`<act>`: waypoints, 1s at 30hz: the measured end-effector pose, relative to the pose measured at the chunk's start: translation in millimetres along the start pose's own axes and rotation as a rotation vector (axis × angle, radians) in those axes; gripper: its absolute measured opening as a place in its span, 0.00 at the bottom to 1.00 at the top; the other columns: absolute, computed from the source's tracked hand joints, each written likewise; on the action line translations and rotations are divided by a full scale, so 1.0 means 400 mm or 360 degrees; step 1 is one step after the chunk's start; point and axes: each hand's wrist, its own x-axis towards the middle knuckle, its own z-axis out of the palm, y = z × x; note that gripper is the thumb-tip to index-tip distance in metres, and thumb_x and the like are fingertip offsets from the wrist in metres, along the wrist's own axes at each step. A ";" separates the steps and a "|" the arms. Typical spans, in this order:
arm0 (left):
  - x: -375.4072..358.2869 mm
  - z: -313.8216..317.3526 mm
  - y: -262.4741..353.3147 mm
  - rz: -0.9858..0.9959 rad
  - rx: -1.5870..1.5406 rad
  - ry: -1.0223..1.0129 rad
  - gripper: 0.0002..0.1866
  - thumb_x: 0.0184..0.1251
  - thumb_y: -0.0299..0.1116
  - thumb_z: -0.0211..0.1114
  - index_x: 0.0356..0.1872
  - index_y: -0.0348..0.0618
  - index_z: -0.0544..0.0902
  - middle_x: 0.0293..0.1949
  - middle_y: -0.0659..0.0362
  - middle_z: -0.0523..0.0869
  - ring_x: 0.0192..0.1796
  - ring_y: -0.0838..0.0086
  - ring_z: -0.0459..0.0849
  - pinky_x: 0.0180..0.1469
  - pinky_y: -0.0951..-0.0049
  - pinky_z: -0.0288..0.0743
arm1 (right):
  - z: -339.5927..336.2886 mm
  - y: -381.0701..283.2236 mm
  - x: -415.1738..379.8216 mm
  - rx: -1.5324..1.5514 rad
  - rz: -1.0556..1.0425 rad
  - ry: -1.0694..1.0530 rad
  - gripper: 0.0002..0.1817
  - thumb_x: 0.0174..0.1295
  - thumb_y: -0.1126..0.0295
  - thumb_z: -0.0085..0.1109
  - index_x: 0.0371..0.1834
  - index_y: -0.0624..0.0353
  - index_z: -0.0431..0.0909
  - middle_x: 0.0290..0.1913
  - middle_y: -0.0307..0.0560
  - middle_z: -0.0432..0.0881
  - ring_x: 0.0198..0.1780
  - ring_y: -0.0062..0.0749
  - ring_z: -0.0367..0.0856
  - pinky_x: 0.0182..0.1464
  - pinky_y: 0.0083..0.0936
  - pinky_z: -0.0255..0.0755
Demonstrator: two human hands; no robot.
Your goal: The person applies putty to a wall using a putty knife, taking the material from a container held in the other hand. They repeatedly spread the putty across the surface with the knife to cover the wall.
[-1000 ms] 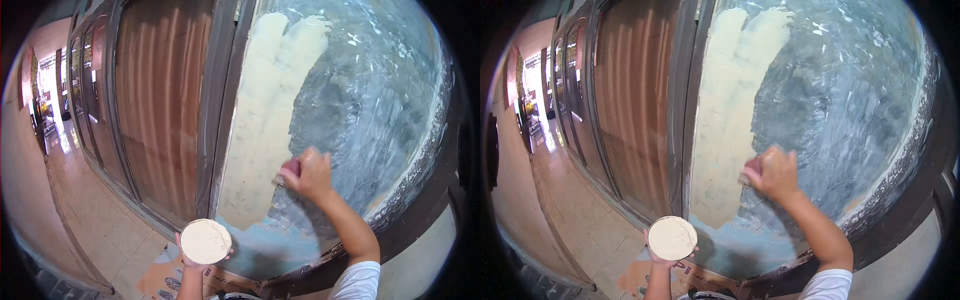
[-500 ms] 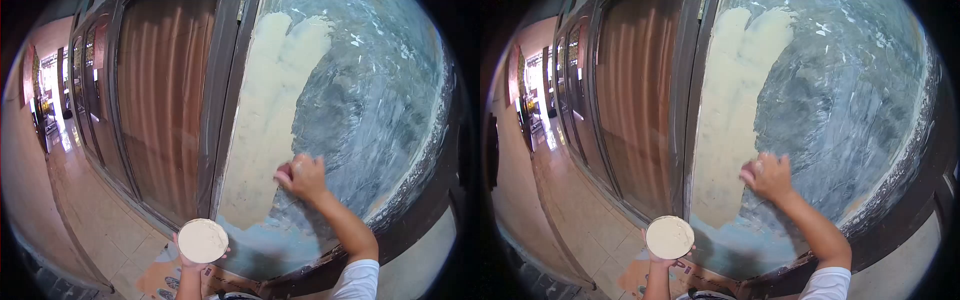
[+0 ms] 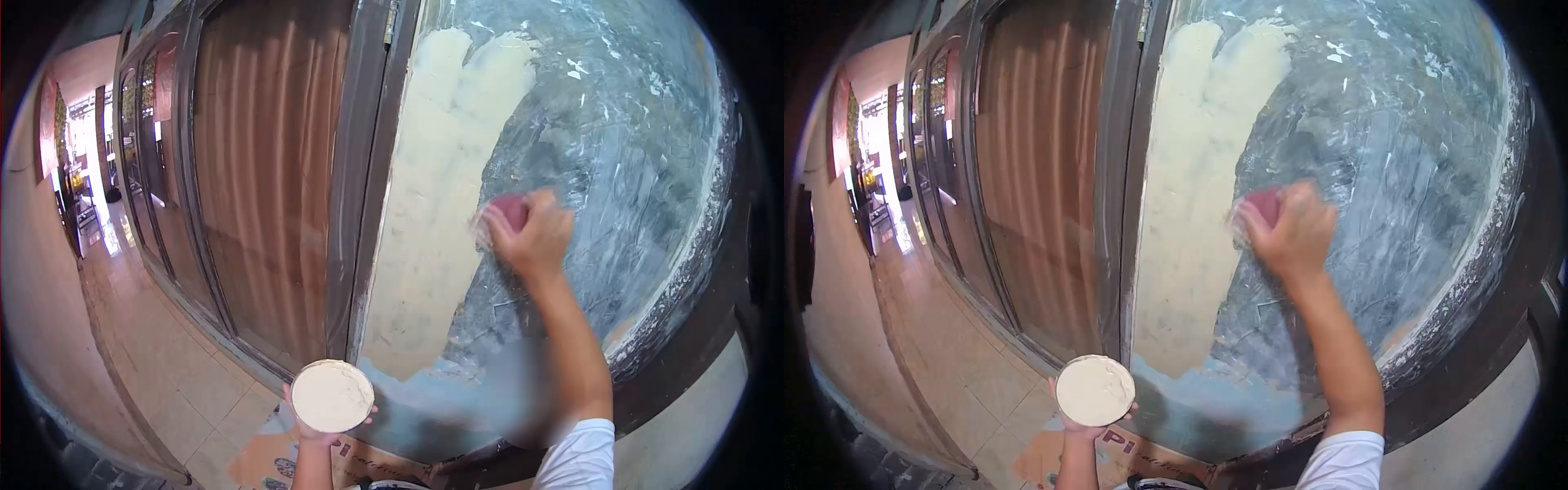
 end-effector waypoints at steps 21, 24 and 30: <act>-0.005 0.002 0.009 0.0005 -0.0170 -0.0010 0.64 0.58 0.90 0.44 0.82 0.44 0.61 0.72 0.26 0.70 0.62 0.11 0.74 0.54 0.18 0.77 | -0.046 -0.110 -0.199 0.0293 -0.0436 -0.0600 0.29 0.55 0.39 0.74 0.37 0.53 0.75 0.40 0.48 0.79 0.42 0.45 0.77 0.44 0.45 0.62; 0.007 -0.018 0.019 -0.0027 -0.0125 -0.0076 0.64 0.58 0.90 0.44 0.83 0.46 0.60 0.73 0.27 0.69 0.63 0.10 0.72 0.56 0.16 0.75 | 0.007 -0.075 -0.151 0.0114 -0.0302 -0.0460 0.33 0.52 0.41 0.79 0.42 0.55 0.74 0.41 0.49 0.78 0.40 0.48 0.75 0.45 0.45 0.63; 0.004 -0.023 0.033 -0.0041 -0.0101 -0.0032 0.64 0.58 0.89 0.45 0.83 0.47 0.58 0.75 0.27 0.67 0.63 0.10 0.71 0.57 0.14 0.73 | -0.009 -0.007 -0.007 0.0000 0.0052 0.0111 0.34 0.55 0.45 0.79 0.48 0.58 0.71 0.43 0.49 0.77 0.42 0.49 0.77 0.42 0.47 0.62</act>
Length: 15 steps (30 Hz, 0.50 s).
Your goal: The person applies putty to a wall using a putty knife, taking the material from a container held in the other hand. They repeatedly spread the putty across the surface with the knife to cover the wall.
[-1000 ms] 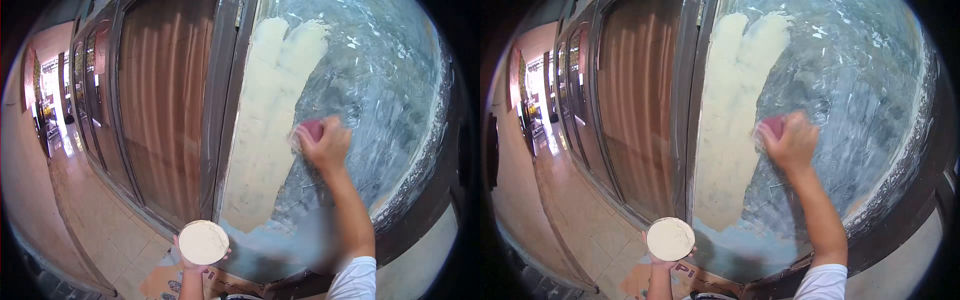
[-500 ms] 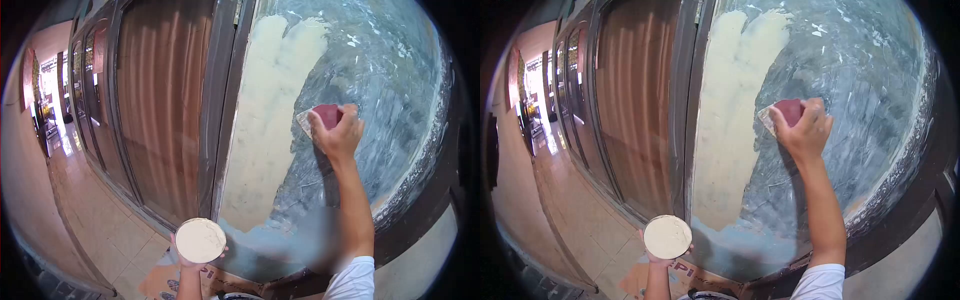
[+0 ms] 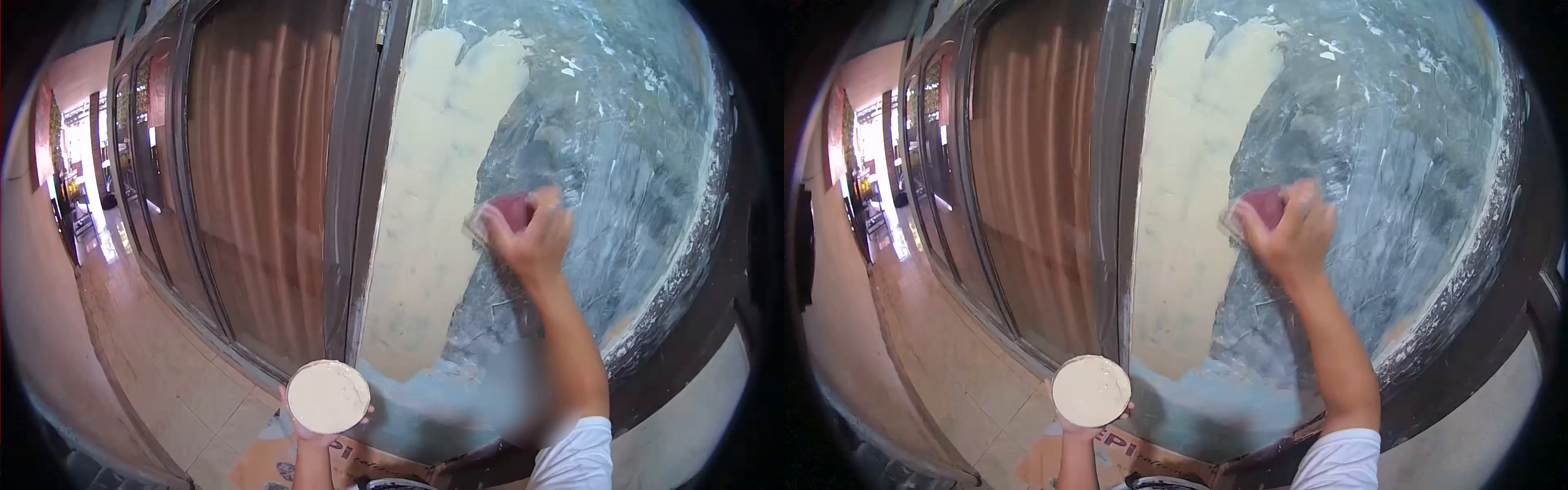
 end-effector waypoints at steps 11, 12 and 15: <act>0.004 0.016 0.007 0.0089 -0.0077 -0.0027 0.64 0.59 0.88 0.46 0.83 0.43 0.58 0.75 0.26 0.65 0.63 0.07 0.69 0.57 0.11 0.71 | 0.009 0.017 0.061 -0.0101 0.0283 0.0028 0.35 0.52 0.45 0.80 0.50 0.55 0.71 0.42 0.46 0.78 0.41 0.45 0.76 0.42 0.45 0.62; 0.001 0.015 0.011 0.0073 -0.0068 -0.0032 0.64 0.59 0.88 0.46 0.83 0.43 0.58 0.75 0.26 0.65 0.63 0.07 0.69 0.57 0.11 0.71 | 0.004 0.011 0.040 -0.0116 0.0292 0.0036 0.35 0.52 0.45 0.80 0.50 0.55 0.71 0.42 0.46 0.78 0.41 0.45 0.76 0.42 0.45 0.62; -0.013 0.042 0.005 0.0102 -0.0212 0.0010 0.64 0.59 0.89 0.46 0.83 0.42 0.59 0.74 0.23 0.65 0.63 0.06 0.69 0.57 0.09 0.69 | -0.036 -0.054 -0.124 0.0176 -0.0076 -0.0434 0.31 0.54 0.41 0.77 0.44 0.53 0.74 0.40 0.45 0.77 0.41 0.44 0.76 0.42 0.44 0.61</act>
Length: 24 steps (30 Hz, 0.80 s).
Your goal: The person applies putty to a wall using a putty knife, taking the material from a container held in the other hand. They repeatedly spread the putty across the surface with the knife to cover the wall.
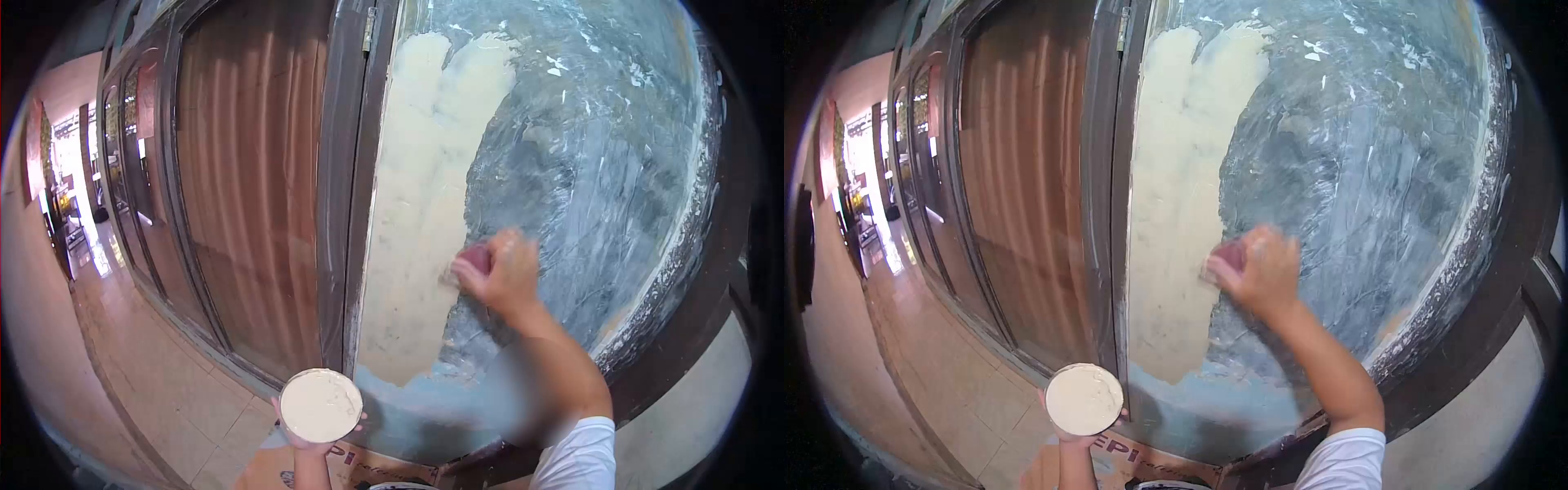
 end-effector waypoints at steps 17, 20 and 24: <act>-0.013 0.000 0.019 0.0074 0.0548 0.0171 0.59 0.61 0.87 0.48 0.80 0.48 0.64 0.67 0.32 0.77 0.50 0.18 0.82 0.41 0.26 0.87 | -0.009 -0.013 -0.104 -0.0077 -0.0186 -0.0242 0.30 0.53 0.42 0.78 0.44 0.51 0.75 0.42 0.45 0.76 0.39 0.41 0.75 0.42 0.41 0.59; -0.009 -0.022 0.030 0.0039 0.0505 0.0147 0.58 0.61 0.86 0.48 0.80 0.50 0.63 0.68 0.32 0.75 0.52 0.15 0.80 0.44 0.23 0.86 | -0.042 0.065 0.077 -0.0142 0.0185 0.0105 0.31 0.54 0.45 0.80 0.46 0.53 0.73 0.42 0.45 0.77 0.39 0.44 0.75 0.43 0.42 0.60; -0.020 -0.009 0.031 -0.0001 0.0374 0.0098 0.58 0.62 0.86 0.48 0.81 0.51 0.62 0.70 0.32 0.73 0.55 0.12 0.78 0.47 0.19 0.84 | -0.063 0.083 0.043 -0.0098 0.0363 0.0237 0.33 0.53 0.46 0.81 0.47 0.55 0.72 0.42 0.45 0.77 0.39 0.46 0.74 0.44 0.43 0.61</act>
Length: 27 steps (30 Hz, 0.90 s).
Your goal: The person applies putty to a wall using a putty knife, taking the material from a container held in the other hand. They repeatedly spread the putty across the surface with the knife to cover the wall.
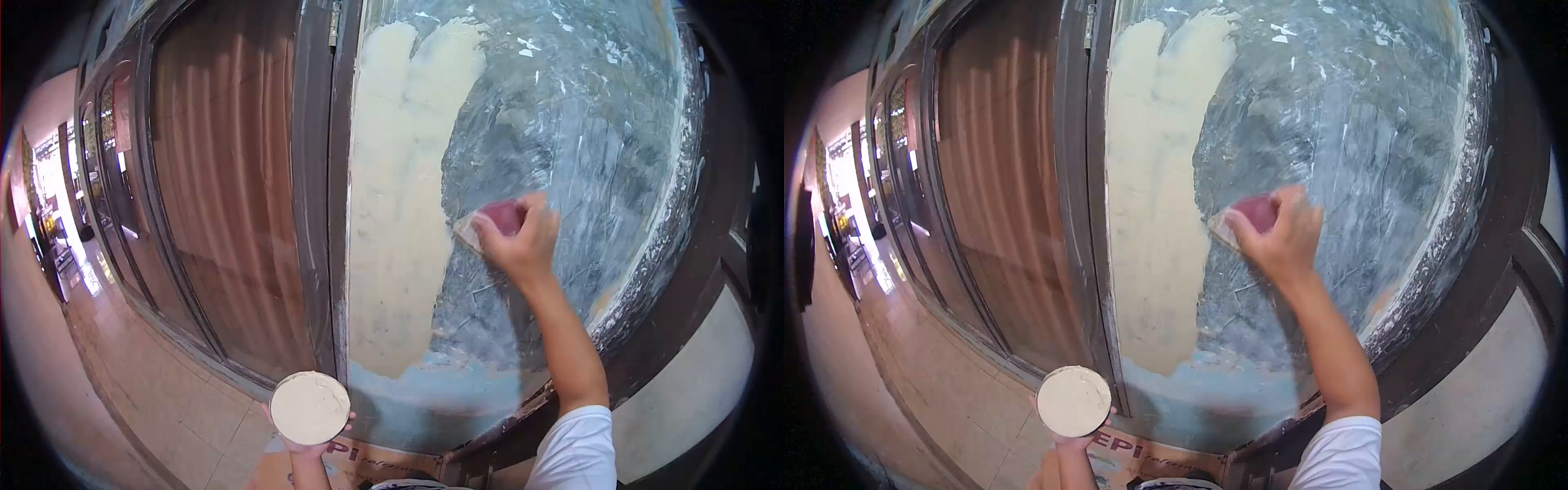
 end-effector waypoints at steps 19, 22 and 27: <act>-0.014 0.005 -0.006 0.0016 0.0049 0.0019 0.57 0.62 0.87 0.47 0.81 0.52 0.63 0.70 0.33 0.74 0.55 0.13 0.78 0.44 0.23 0.85 | 0.040 -0.045 -0.034 -0.0004 -0.0276 -0.0172 0.32 0.50 0.49 0.82 0.49 0.53 0.73 0.43 0.45 0.79 0.43 0.44 0.77 0.44 0.44 0.61; -0.014 0.016 -0.007 -0.0017 0.0048 0.0046 0.57 0.62 0.87 0.48 0.81 0.52 0.63 0.70 0.34 0.74 0.55 0.15 0.79 0.45 0.24 0.85 | 0.019 -0.004 0.093 -0.0061 0.0145 0.0177 0.32 0.51 0.49 0.81 0.49 0.54 0.73 0.43 0.45 0.79 0.43 0.44 0.78 0.46 0.44 0.63; -0.040 0.002 0.002 0.0044 0.0053 0.0004 0.58 0.61 0.87 0.48 0.81 0.52 0.63 0.71 0.34 0.74 0.56 0.15 0.79 0.46 0.23 0.85 | 0.011 -0.070 -0.111 0.0148 -0.0160 -0.0426 0.31 0.52 0.44 0.78 0.46 0.53 0.76 0.44 0.46 0.79 0.43 0.44 0.78 0.46 0.43 0.63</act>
